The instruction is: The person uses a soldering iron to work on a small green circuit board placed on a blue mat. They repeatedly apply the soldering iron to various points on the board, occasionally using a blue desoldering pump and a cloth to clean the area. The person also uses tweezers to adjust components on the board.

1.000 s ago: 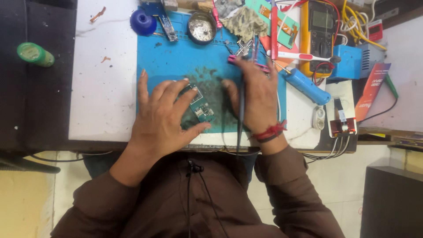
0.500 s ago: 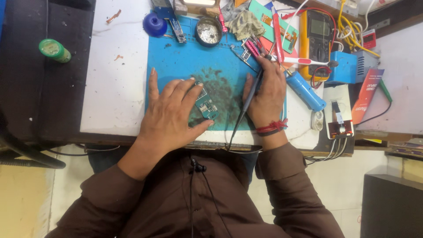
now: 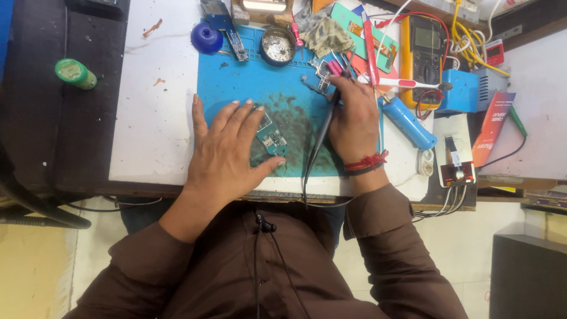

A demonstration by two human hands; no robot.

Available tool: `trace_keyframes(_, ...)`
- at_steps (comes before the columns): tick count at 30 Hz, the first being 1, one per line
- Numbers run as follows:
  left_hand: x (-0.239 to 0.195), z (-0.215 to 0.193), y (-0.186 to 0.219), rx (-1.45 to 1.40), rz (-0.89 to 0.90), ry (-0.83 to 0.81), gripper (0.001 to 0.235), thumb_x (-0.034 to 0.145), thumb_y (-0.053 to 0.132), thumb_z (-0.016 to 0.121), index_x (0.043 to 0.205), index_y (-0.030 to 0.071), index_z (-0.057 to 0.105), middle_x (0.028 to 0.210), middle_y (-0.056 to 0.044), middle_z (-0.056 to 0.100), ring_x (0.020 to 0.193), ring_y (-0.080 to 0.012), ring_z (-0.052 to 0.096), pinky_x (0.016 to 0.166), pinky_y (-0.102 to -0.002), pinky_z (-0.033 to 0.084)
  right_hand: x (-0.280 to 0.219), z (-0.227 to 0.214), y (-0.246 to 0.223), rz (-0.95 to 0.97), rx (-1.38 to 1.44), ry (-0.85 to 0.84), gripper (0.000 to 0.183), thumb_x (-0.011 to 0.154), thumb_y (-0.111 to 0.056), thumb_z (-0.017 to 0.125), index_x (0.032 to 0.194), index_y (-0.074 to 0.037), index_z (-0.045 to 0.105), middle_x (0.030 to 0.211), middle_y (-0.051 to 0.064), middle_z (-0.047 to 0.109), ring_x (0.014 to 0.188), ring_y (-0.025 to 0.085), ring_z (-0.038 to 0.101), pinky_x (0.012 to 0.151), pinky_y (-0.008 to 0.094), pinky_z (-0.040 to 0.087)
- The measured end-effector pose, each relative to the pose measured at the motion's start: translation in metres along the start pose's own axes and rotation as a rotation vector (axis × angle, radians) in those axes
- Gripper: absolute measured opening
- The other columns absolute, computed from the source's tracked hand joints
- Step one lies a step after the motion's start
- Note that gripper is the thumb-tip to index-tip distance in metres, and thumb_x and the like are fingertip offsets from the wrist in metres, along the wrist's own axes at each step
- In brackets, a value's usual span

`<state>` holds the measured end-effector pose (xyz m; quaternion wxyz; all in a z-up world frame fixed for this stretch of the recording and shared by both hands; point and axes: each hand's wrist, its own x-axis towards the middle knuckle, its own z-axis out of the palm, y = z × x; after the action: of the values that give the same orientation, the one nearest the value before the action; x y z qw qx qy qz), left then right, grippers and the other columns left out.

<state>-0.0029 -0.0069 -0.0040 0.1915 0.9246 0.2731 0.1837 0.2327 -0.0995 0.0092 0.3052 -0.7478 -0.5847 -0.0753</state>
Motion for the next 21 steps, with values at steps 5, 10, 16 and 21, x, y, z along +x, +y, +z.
trace_keyframes(5,-0.001,0.002,0.0,0.002,-0.011,0.01,0.088,0.082,0.063,0.073,0.143,0.002,0.055,0.144,-0.017,0.057,0.138,-0.0316,0.046,0.121,-0.068,0.001,-0.005,-0.001,-0.001,-0.136,-0.008,-0.001,0.04,0.087,0.009,0.067,0.123,-0.006,0.063,0.11,0.014,0.071,0.106,0.035,0.068,0.107,0.048,0.049)
trace_keyframes(10,-0.004,0.001,0.001,0.001,-0.02,0.054,0.085,0.082,0.059,0.075,0.142,0.001,0.056,0.143,-0.02,0.057,0.139,-0.0322,0.046,0.121,-0.069,0.002,-0.011,-0.001,-0.008,0.034,0.076,-0.008,0.036,0.089,0.006,0.072,0.121,-0.007,0.065,0.108,0.013,0.071,0.101,0.032,0.07,0.087,0.04,0.055)
trace_keyframes(16,-0.005,0.001,-0.003,0.023,-0.064,0.096,0.076,0.087,0.053,0.074,0.139,0.001,0.058,0.144,-0.023,0.056,0.139,-0.036,0.048,0.12,-0.071,0.001,-0.025,-0.01,-0.025,-0.026,0.13,-0.095,0.04,0.082,0.009,0.071,0.118,-0.007,0.066,0.105,0.012,0.07,0.099,0.033,0.07,0.088,0.04,0.055)
trace_keyframes(21,-0.002,-0.004,-0.021,0.083,-0.059,0.073,0.069,0.091,0.051,0.072,0.136,-0.001,0.06,0.145,-0.028,0.055,0.139,-0.0401,0.049,0.118,-0.072,0.0,-0.037,-0.021,-0.042,-0.121,0.284,-0.165,0.04,0.08,0.009,0.071,0.116,-0.006,0.063,0.111,0.011,0.071,0.102,0.032,0.07,0.09,0.041,0.054)
